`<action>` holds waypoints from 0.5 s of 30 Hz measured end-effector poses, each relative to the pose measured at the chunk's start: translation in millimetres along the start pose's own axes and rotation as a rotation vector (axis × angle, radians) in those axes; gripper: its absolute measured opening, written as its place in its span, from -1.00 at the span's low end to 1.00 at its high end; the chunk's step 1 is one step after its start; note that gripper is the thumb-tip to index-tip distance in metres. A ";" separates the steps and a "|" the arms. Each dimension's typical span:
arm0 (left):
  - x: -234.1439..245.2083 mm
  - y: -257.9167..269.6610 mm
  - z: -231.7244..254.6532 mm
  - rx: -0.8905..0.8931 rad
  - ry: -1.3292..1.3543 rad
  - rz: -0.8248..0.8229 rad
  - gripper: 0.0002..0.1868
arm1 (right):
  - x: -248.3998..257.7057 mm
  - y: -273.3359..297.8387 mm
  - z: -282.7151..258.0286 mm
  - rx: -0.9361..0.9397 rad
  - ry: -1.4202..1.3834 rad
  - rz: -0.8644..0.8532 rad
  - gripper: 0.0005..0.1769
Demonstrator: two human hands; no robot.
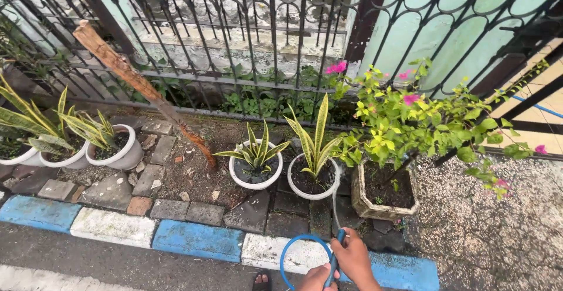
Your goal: Watering multiple potted plants along a fence and gate using a garden hose.
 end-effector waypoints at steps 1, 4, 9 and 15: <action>5.9 -4.2 -5.7 -0.011 0.054 0.014 -0.52 | -0.6 -0.1 3.8 0.039 0.025 -0.020 -0.53; -13.2 10.3 -11.8 -0.038 0.077 0.159 -0.52 | 0.6 -1.5 15.6 0.055 0.030 -0.045 -0.51; -10.5 2.3 -23.0 -0.102 0.072 0.378 -0.48 | 5.7 -2.1 28.0 0.060 -0.052 -0.081 -0.62; -2.7 -17.4 -34.5 -0.154 0.093 0.406 -0.45 | 15.9 1.8 22.5 0.101 -0.067 -0.141 -0.78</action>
Point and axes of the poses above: each hand's wrist, its own y-axis away from the middle knuckle, its own x-axis out of the back of the hand, z = x × y, the point moved 6 cm from there along -y, towards the middle knuckle, and after that the axes turned 12 degrees about x, right-handed, at the moved point
